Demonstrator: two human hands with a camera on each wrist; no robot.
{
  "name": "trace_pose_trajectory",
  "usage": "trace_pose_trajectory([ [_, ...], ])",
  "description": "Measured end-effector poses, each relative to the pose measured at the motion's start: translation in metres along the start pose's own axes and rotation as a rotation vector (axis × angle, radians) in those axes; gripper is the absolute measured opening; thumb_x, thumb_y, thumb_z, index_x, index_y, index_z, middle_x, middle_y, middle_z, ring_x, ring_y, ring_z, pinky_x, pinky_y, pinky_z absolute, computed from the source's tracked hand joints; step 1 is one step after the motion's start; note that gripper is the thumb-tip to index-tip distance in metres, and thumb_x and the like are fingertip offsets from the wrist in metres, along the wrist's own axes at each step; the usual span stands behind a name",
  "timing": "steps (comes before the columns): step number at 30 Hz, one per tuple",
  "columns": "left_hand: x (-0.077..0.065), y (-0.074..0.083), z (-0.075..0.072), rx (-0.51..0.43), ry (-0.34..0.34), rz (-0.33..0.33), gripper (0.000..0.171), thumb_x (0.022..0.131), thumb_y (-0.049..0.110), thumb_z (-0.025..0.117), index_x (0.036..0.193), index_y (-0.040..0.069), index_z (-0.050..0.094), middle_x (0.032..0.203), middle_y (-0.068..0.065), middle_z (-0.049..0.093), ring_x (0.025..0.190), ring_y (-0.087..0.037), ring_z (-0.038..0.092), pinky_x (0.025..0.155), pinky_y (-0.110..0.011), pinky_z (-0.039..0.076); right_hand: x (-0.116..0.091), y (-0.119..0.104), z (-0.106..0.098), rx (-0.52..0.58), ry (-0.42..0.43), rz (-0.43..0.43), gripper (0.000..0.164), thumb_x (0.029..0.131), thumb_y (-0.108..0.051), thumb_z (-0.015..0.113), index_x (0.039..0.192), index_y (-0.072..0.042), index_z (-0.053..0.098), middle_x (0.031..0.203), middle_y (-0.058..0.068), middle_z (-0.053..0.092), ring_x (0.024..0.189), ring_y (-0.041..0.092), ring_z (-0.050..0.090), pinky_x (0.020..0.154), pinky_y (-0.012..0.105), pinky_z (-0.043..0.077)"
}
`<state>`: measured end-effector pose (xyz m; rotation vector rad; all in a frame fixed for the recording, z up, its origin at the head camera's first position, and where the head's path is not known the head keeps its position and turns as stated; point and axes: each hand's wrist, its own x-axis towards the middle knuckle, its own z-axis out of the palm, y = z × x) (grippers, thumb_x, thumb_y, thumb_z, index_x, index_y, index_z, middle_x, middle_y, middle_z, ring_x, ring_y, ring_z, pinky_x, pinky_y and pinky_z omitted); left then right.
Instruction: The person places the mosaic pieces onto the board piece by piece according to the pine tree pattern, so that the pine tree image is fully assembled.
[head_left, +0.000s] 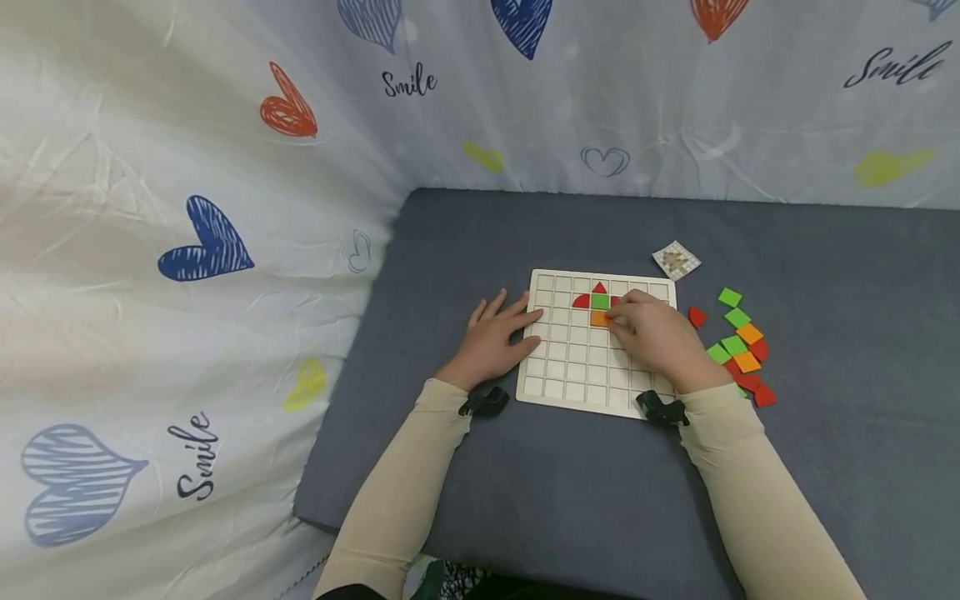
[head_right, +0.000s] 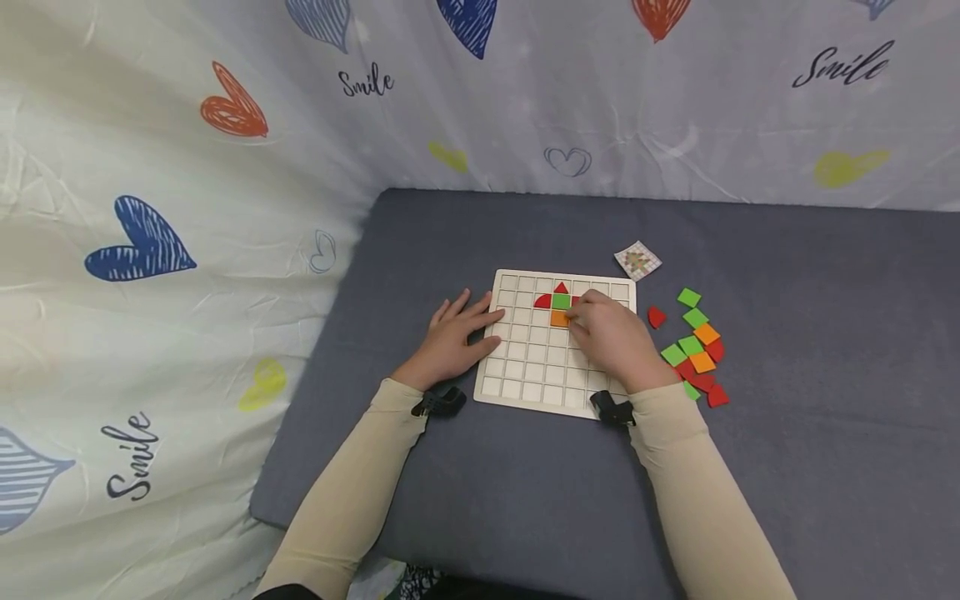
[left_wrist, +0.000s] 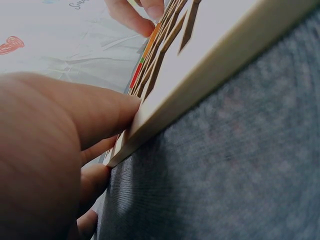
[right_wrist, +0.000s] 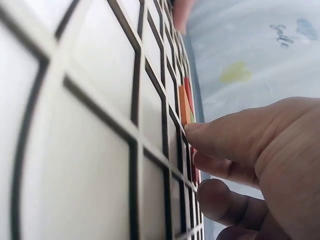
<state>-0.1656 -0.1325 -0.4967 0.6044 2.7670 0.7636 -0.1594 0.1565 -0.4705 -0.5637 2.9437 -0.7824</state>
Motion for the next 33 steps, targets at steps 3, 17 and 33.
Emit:
trace_pose_trajectory([
  [3, 0.0, 0.0, 0.0, 0.0, 0.003, 0.0, 0.054, 0.108, 0.044, 0.059, 0.159, 0.028, 0.049, 0.173, 0.004, 0.025, 0.164, -0.025, 0.005, 0.132, -0.05, -0.004, -0.003, 0.005, -0.004, -0.005, -0.01, 0.027, 0.026, 0.101, -0.013, 0.069, 0.122, -0.002, 0.078, 0.12, 0.014, 0.068, 0.104, 0.033, 0.066, 0.089, 0.054, 0.056],
  [17, -0.001, 0.0, 0.002, -0.007, 0.006, 0.005, 0.054, 0.108, 0.043, 0.06, 0.159, 0.028, 0.049, 0.173, 0.004, 0.025, 0.164, -0.025, 0.005, 0.132, -0.05, -0.004, -0.012, 0.03, -0.028, 0.014, 0.037, 0.134, 0.031, 0.102, -0.013, 0.064, 0.126, 0.004, 0.073, 0.123, 0.025, 0.066, 0.104, 0.041, 0.063, 0.085, 0.058, 0.053],
  [33, 0.0, 0.0, 0.002, -0.006, 0.005, 0.003, 0.054, 0.108, 0.043, 0.06, 0.159, 0.028, 0.049, 0.173, 0.003, 0.025, 0.164, -0.025, 0.004, 0.131, -0.05, -0.005, -0.024, 0.061, -0.044, 0.009, 0.088, 0.286, 0.032, 0.103, -0.008, 0.062, 0.129, 0.008, 0.068, 0.129, 0.032, 0.058, 0.107, 0.049, 0.06, 0.086, 0.065, 0.052],
])
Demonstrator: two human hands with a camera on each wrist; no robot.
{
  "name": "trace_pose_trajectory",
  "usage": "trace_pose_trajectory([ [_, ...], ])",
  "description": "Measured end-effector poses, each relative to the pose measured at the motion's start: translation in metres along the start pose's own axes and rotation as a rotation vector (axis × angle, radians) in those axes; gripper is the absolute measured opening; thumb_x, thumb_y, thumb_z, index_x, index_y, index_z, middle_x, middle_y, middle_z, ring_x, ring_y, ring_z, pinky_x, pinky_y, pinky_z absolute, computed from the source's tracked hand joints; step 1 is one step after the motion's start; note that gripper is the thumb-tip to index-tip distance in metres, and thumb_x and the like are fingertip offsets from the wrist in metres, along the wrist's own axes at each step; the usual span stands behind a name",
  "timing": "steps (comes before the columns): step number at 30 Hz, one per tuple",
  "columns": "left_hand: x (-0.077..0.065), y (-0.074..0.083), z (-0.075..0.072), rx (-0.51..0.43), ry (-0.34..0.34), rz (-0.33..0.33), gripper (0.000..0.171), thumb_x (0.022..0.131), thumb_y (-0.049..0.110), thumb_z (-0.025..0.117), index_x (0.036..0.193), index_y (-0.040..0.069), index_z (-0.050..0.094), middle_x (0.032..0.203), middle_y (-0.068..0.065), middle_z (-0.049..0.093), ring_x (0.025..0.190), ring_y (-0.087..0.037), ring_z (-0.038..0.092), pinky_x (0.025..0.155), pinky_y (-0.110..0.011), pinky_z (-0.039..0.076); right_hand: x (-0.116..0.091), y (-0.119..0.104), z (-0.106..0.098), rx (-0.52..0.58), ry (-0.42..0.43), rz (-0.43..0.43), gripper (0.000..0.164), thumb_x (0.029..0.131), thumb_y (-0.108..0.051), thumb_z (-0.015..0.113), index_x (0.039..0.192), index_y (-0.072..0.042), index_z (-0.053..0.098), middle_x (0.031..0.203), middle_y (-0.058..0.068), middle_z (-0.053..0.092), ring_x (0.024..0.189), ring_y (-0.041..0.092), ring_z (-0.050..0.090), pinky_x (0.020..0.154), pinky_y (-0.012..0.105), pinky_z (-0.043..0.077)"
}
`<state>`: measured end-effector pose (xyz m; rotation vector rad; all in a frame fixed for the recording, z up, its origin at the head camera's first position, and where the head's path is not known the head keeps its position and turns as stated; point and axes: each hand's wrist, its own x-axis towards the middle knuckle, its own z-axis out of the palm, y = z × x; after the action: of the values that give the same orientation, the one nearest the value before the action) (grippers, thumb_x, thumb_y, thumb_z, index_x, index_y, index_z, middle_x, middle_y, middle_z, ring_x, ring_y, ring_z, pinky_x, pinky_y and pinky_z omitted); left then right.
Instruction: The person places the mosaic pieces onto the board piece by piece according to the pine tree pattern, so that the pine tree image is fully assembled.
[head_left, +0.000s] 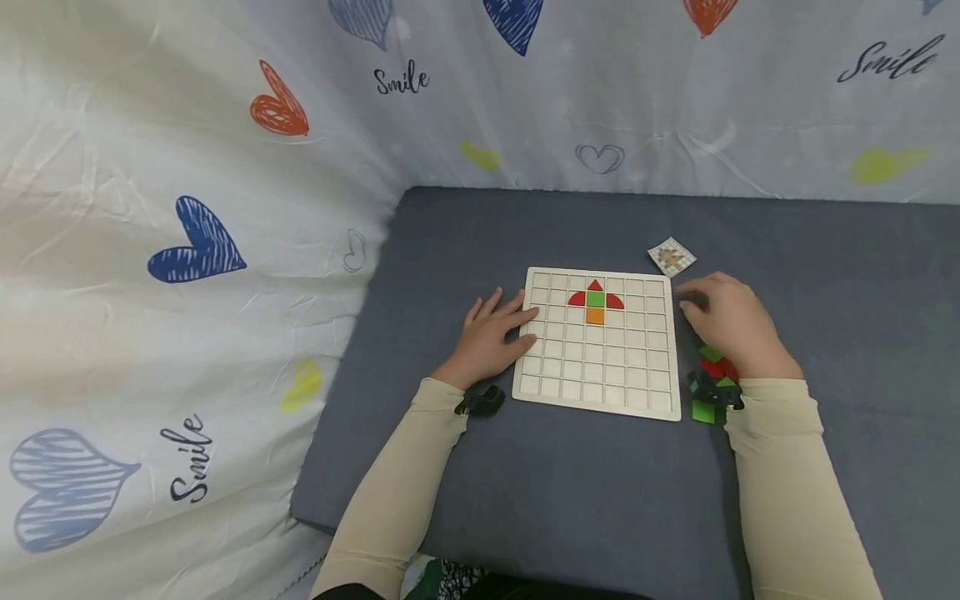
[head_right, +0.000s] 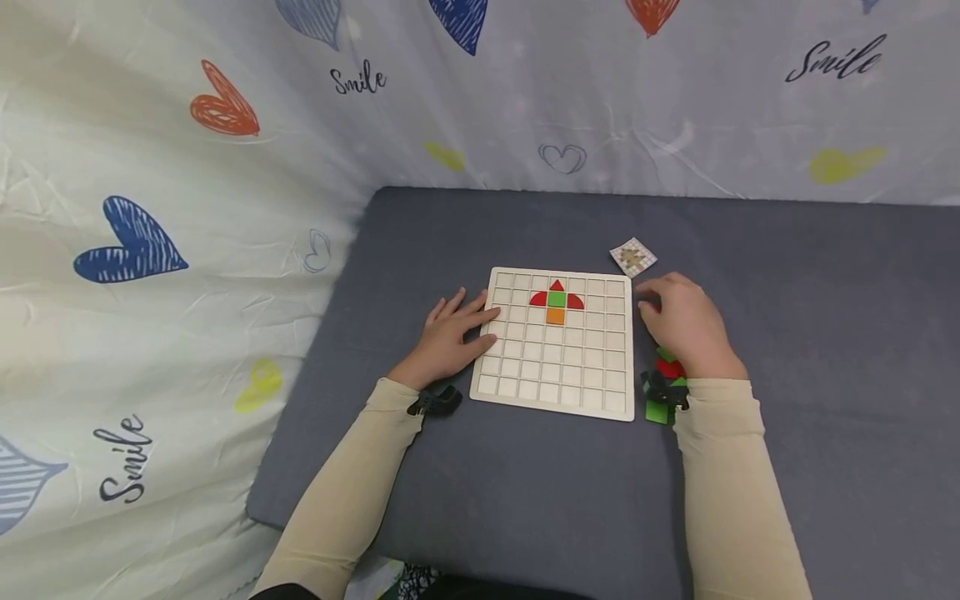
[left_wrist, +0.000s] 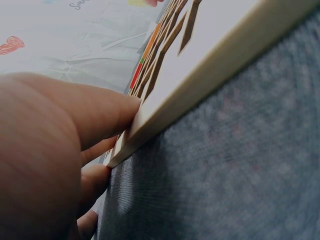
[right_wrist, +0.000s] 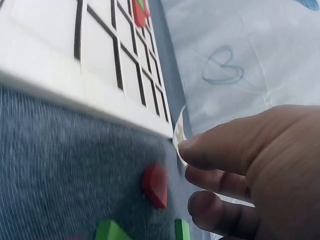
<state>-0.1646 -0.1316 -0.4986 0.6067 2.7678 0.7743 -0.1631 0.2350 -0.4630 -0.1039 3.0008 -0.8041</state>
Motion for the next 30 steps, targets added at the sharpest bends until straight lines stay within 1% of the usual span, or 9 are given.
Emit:
trace_pose_trajectory([
  [2, 0.0, 0.0, 0.0, 0.002, 0.001, -0.001, 0.054, 0.108, 0.043, 0.06, 0.159, 0.028, 0.049, 0.173, 0.003, 0.025, 0.164, -0.025, 0.004, 0.131, -0.05, -0.005, -0.001, 0.005, -0.002, 0.006, 0.003, 0.016, 0.032, 0.103, -0.009, 0.061, 0.13, 0.007, 0.068, 0.131, 0.033, 0.056, 0.11, 0.051, 0.057, 0.088, 0.067, 0.05],
  [8, 0.0, 0.001, -0.001, -0.001, -0.001, -0.002, 0.054, 0.108, 0.042, 0.059, 0.159, 0.029, 0.049, 0.173, 0.004, 0.025, 0.164, -0.025, 0.004, 0.131, -0.049, -0.005, -0.004, 0.016, -0.009, -0.016, 0.051, 0.079, 0.034, 0.101, -0.009, 0.057, 0.129, 0.007, 0.067, 0.131, 0.036, 0.051, 0.108, 0.052, 0.054, 0.083, 0.067, 0.049],
  [12, 0.0, 0.001, -0.002, -0.007, 0.003, 0.004, 0.053, 0.108, 0.042, 0.059, 0.159, 0.028, 0.049, 0.173, 0.003, 0.025, 0.164, -0.025, 0.005, 0.131, -0.05, -0.005, -0.003, 0.021, -0.012, -0.025, 0.078, 0.122, 0.035, 0.101, -0.009, 0.057, 0.131, 0.007, 0.066, 0.133, 0.037, 0.048, 0.114, 0.055, 0.052, 0.087, 0.071, 0.048],
  [15, 0.0, 0.0, -0.002, -0.009, 0.005, 0.009, 0.053, 0.108, 0.042, 0.059, 0.159, 0.028, 0.049, 0.173, 0.003, 0.026, 0.164, -0.025, 0.005, 0.131, -0.05, -0.004, -0.004, 0.025, -0.014, -0.017, 0.073, 0.154, 0.036, 0.101, -0.009, 0.057, 0.132, 0.008, 0.064, 0.135, 0.037, 0.048, 0.119, 0.056, 0.05, 0.092, 0.073, 0.046],
  [18, 0.0, 0.0, -0.001, -0.008, 0.006, 0.013, 0.054, 0.108, 0.042, 0.059, 0.159, 0.028, 0.049, 0.173, 0.003, 0.026, 0.164, -0.026, 0.005, 0.132, -0.05, -0.004, -0.004, 0.028, -0.014, -0.023, 0.056, 0.176, 0.035, 0.101, -0.009, 0.056, 0.13, 0.009, 0.064, 0.136, 0.038, 0.048, 0.12, 0.056, 0.05, 0.095, 0.074, 0.045],
  [25, 0.0, -0.001, 0.001, -0.008, 0.004, 0.006, 0.054, 0.108, 0.042, 0.06, 0.159, 0.028, 0.049, 0.172, 0.003, 0.026, 0.164, -0.025, 0.005, 0.132, -0.05, -0.004, -0.004, 0.03, -0.012, -0.033, 0.021, 0.197, 0.035, 0.101, -0.011, 0.056, 0.129, 0.008, 0.064, 0.136, 0.038, 0.049, 0.118, 0.055, 0.05, 0.093, 0.074, 0.045],
  [30, 0.0, -0.001, 0.001, -0.006, -0.002, 0.006, 0.054, 0.108, 0.043, 0.059, 0.159, 0.028, 0.048, 0.173, 0.003, 0.025, 0.164, -0.025, 0.004, 0.131, -0.05, -0.005, -0.006, 0.03, -0.009, -0.04, 0.045, 0.171, 0.035, 0.1, -0.009, 0.055, 0.129, 0.009, 0.064, 0.129, 0.037, 0.052, 0.112, 0.055, 0.053, 0.086, 0.072, 0.047],
])
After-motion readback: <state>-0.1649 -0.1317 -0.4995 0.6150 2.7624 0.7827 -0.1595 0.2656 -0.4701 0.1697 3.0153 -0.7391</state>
